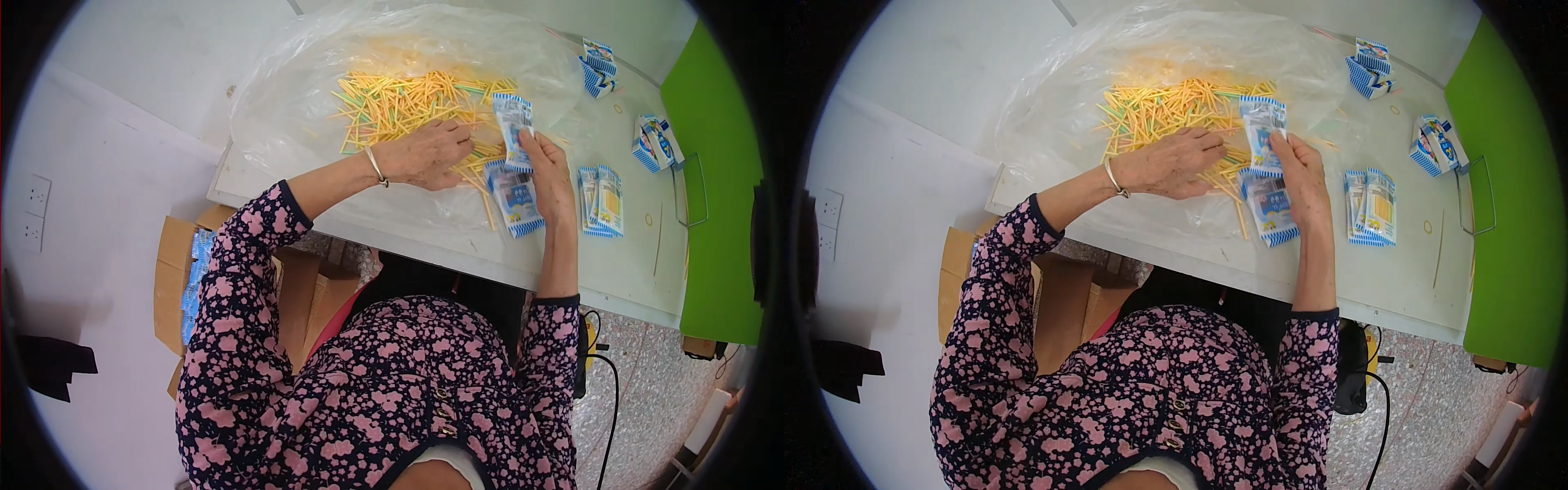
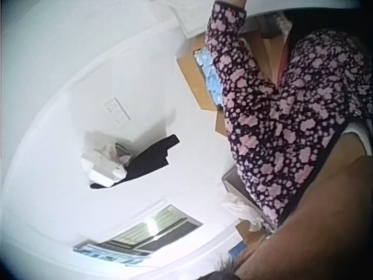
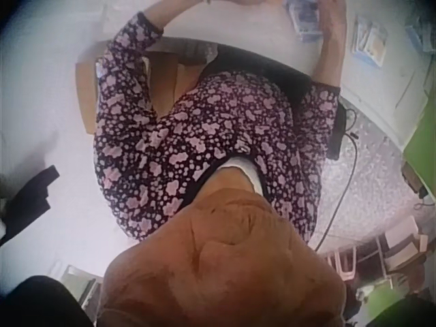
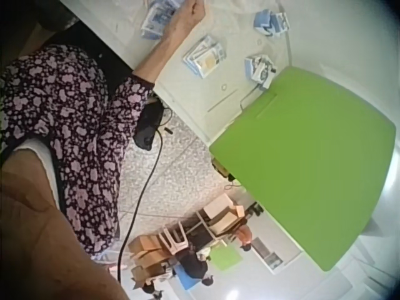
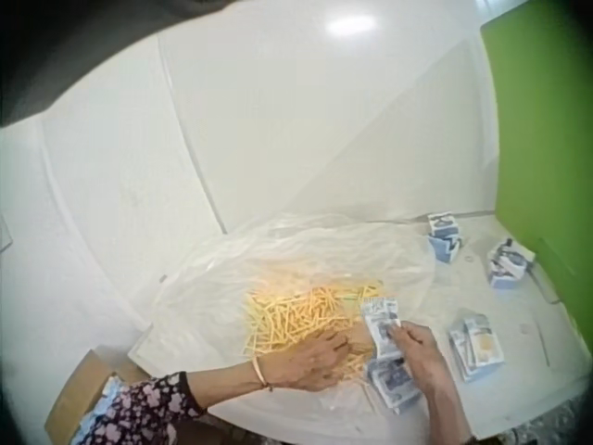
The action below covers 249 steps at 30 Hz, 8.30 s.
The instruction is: Packaging small yellow sticks into plastic bags at a workbench.
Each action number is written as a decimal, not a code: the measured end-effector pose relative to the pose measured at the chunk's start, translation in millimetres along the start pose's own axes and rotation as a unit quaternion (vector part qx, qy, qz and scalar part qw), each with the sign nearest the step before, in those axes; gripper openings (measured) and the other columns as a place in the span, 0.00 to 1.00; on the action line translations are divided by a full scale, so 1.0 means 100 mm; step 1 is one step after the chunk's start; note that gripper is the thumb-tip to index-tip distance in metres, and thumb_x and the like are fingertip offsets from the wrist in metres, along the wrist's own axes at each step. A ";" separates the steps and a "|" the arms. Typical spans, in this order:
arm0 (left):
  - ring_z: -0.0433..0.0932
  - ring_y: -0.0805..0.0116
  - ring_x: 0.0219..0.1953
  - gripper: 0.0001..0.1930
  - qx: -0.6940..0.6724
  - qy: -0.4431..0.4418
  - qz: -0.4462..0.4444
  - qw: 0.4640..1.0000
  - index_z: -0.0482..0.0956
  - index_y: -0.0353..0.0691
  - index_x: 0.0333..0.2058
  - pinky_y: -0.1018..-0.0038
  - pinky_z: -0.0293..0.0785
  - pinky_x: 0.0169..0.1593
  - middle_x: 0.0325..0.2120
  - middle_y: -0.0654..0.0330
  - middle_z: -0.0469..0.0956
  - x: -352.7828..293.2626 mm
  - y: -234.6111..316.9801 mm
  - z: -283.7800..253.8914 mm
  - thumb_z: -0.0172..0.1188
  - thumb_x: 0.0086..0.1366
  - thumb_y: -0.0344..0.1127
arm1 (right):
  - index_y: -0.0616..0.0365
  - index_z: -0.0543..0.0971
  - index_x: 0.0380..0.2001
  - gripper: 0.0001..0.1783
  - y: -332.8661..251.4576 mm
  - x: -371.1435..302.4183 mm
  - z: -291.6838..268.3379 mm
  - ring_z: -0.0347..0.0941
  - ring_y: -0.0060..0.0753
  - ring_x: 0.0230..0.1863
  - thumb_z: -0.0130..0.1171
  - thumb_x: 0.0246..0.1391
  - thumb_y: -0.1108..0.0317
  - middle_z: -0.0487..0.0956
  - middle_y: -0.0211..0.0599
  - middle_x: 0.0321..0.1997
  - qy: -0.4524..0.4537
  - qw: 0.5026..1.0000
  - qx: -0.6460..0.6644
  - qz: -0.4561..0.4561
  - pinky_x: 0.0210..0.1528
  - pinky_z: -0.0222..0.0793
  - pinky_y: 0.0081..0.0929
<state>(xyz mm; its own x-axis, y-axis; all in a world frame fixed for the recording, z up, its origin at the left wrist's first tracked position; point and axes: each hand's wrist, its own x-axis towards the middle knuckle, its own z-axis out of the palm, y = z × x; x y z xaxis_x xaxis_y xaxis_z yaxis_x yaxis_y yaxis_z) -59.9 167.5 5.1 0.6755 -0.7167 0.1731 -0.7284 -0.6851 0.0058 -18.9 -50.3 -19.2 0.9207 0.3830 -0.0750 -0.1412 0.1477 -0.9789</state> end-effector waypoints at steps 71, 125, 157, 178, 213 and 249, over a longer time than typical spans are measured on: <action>0.75 0.66 0.31 0.09 -0.859 0.345 -0.207 0.316 0.69 0.35 0.33 0.72 0.73 0.39 0.27 0.56 0.74 0.58 0.16 0.04 0.52 0.61 0.35 | 0.63 0.70 0.42 0.14 0.12 0.46 0.76 0.70 0.33 0.46 0.40 0.63 0.65 0.74 0.40 0.44 0.171 0.800 0.576 0.005 0.51 0.67 0.30; 0.77 0.66 0.39 0.15 -0.748 0.251 -0.170 0.591 0.72 0.38 0.35 0.73 0.72 0.43 0.31 0.60 0.75 0.42 0.27 -0.53 0.47 0.67 0.45 | 0.59 0.78 0.34 0.14 -0.07 -0.36 0.09 0.67 0.09 0.23 0.53 0.57 0.59 0.76 0.22 0.26 -0.098 0.995 0.021 0.003 0.24 0.62 0.11; 0.71 0.77 0.42 0.17 -0.600 0.202 -0.193 0.750 0.69 0.36 0.41 0.76 0.67 0.49 0.38 0.61 0.76 0.40 0.48 -0.39 0.44 0.68 0.46 | 0.62 0.80 0.34 0.13 0.07 -0.43 0.02 0.66 0.09 0.26 0.55 0.55 0.62 0.77 0.23 0.27 -0.080 0.992 0.090 -0.026 0.29 0.61 0.10; 0.71 0.70 0.47 0.17 -0.411 0.065 -0.181 0.891 0.68 0.36 0.49 0.76 0.69 0.50 0.44 0.58 0.73 0.37 0.31 -0.49 0.54 0.62 0.33 | 0.64 0.76 0.41 0.14 0.08 -0.39 -0.03 0.71 0.15 0.36 0.53 0.57 0.65 0.78 0.30 0.36 -0.102 0.987 0.117 -0.040 0.40 0.66 0.16; 0.69 0.63 0.34 0.13 0.066 0.035 0.070 0.995 0.70 0.35 0.35 0.71 0.69 0.38 0.30 0.58 0.68 0.10 0.44 0.08 0.53 0.48 0.28 | 0.63 0.78 0.39 0.11 0.01 -0.45 -0.20 0.74 0.20 0.34 0.58 0.51 0.70 0.80 0.34 0.35 -0.011 0.991 0.123 -0.042 0.41 0.69 0.19; 0.72 0.78 0.37 0.09 -0.489 0.154 -0.142 0.847 0.77 0.36 0.34 0.81 0.69 0.41 0.35 0.65 0.75 0.43 0.41 -0.37 0.54 0.62 0.35 | 0.66 0.78 0.38 0.15 0.00 -0.54 -0.15 0.72 0.16 0.31 0.60 0.51 0.65 0.79 0.32 0.32 -0.128 0.990 0.038 0.037 0.36 0.66 0.15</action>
<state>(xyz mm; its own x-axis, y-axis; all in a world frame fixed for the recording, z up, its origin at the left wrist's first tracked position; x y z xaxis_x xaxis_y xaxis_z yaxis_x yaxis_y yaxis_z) -65.2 113.8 49.5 0.8874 -0.3700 0.2750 -0.3891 -0.2810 0.8773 -63.2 -84.6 -18.4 0.7853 0.6130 -0.0865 -0.2410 0.1740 -0.9548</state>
